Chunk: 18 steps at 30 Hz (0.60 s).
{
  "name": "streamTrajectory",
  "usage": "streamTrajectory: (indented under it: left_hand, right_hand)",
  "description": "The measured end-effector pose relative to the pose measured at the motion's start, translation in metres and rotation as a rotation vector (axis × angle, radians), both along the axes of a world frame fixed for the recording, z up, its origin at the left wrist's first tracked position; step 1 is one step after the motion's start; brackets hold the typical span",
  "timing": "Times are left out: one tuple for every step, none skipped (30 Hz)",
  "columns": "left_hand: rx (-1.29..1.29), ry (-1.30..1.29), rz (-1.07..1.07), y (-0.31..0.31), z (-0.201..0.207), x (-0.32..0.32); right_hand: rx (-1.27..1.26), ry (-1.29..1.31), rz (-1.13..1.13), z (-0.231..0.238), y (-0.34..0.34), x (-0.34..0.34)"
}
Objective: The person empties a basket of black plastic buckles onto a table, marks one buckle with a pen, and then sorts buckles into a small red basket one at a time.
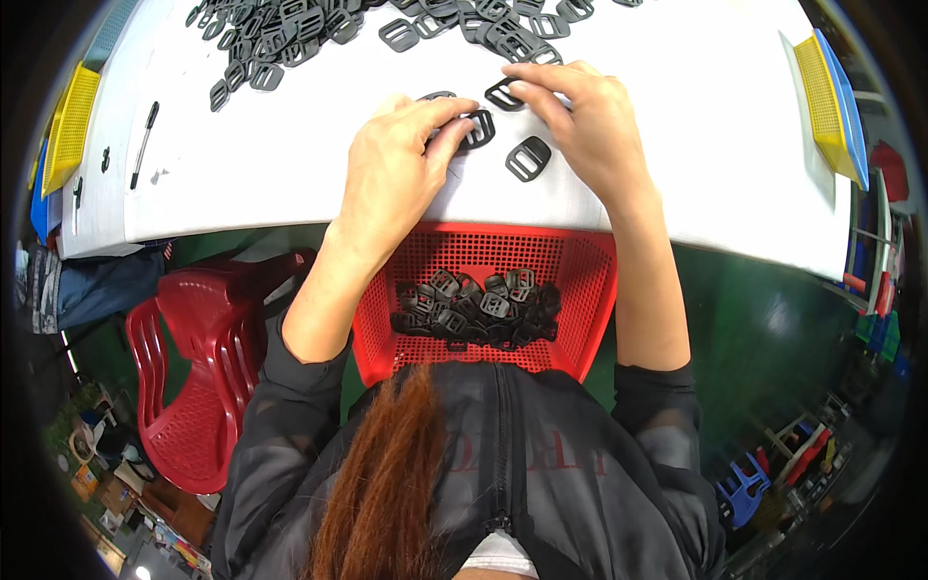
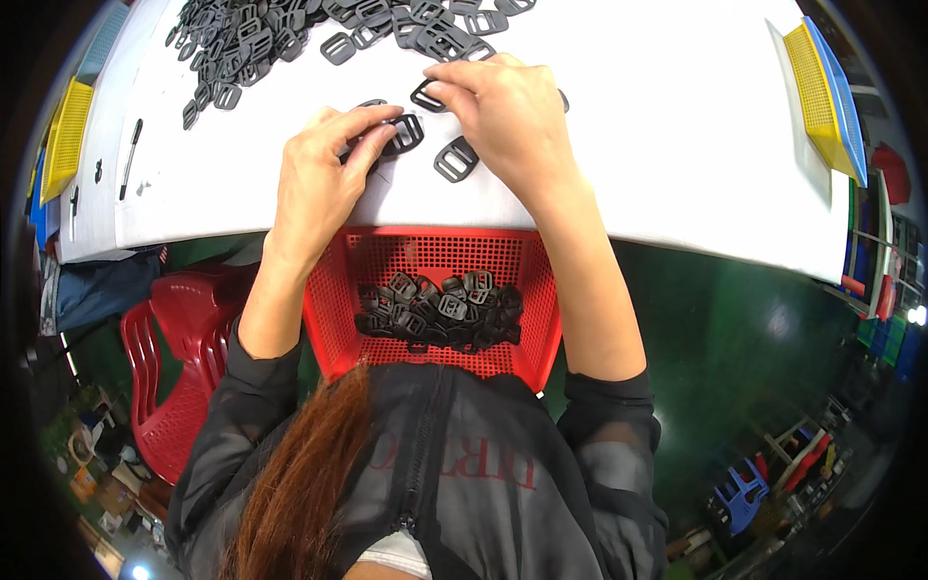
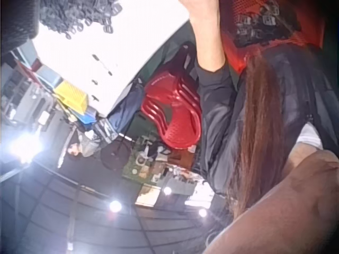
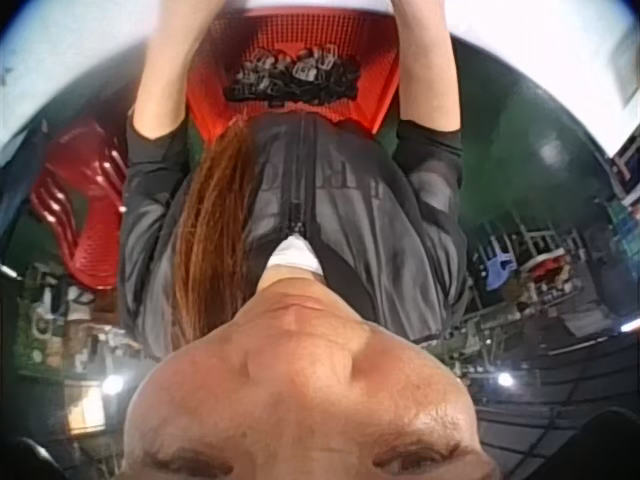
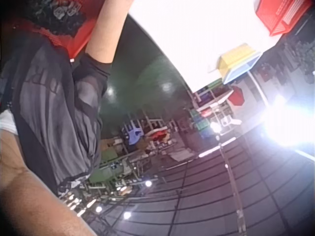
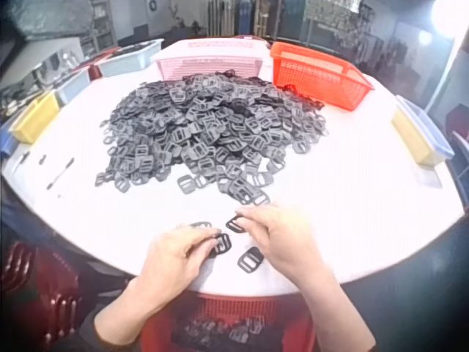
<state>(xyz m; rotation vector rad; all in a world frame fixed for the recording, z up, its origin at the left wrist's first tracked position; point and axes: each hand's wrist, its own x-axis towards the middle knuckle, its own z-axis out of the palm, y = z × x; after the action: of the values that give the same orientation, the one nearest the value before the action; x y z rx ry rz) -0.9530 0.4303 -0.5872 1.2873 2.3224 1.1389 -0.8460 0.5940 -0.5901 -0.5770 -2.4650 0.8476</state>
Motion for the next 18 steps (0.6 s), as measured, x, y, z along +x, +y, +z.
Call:
streamTrajectory:
  left_hand:
    - [0.066,0.227,0.004,0.002,-0.002,-0.002]
    - [0.134,0.452,0.010,0.005,-0.003,-0.002]
    - [0.122,0.420,0.012,0.006,-0.001,0.000]
    - [0.126,0.416,0.006,0.011,-0.001,0.001]
    - [0.160,0.407,-0.064,0.016,-0.001,0.003]
    - [0.192,0.401,-0.131,0.020,-0.001,0.005]
    - [0.190,0.445,-0.163,0.026,-0.004,0.009]
    - [0.197,0.441,-0.171,0.036,-0.006,0.016]
    - [0.189,0.449,-0.207,0.044,-0.006,0.022]
    - [0.181,0.457,-0.243,0.051,-0.007,0.026]
    - [0.154,0.471,-0.274,0.058,-0.010,0.027]
    - [0.155,0.475,-0.281,0.061,-0.011,0.027]
    - [0.120,0.463,-0.305,0.062,-0.012,0.027]
    - [0.086,0.448,-0.332,0.065,-0.013,0.028]
    - [0.080,0.495,-0.320,0.063,-0.010,0.030]
    - [0.079,0.496,-0.326,0.063,-0.007,0.031]
    - [0.048,0.492,-0.325,0.062,-0.003,0.033]
    - [0.016,0.488,-0.322,0.063,-0.001,0.035]
  right_hand:
    - [0.144,0.045,0.019,-0.004,0.005,-0.001]
    - [0.289,0.089,0.038,-0.006,0.009,-0.001]
    - [0.251,0.097,-0.009,-0.001,0.017,0.006]
    - [0.254,0.092,-0.015,0.002,0.024,0.015]
    - [0.217,0.068,-0.072,0.006,0.027,0.026]
    - [0.177,0.046,-0.125,0.009,0.028,0.036]
    - [0.183,-0.005,-0.121,0.008,0.026,0.048]
    - [0.187,-0.009,-0.130,0.007,0.020,0.057]
    - [0.233,-0.053,-0.147,0.006,0.013,0.063]
    - [0.277,-0.096,-0.164,0.003,0.007,0.068]
    - [0.299,-0.125,-0.167,-0.002,0.004,0.073]
    - [0.298,-0.122,-0.173,-0.004,0.003,0.077]
    - [0.296,-0.134,-0.185,-0.004,0.001,0.081]
    - [0.293,-0.149,-0.200,-0.005,0.001,0.088]
    - [0.289,-0.157,-0.185,-0.001,0.001,0.093]
    - [0.286,-0.156,-0.191,-0.002,0.006,0.095]
    - [0.245,-0.102,-0.193,-0.004,0.012,0.094]
    - [0.204,-0.048,-0.194,-0.006,0.018,0.092]
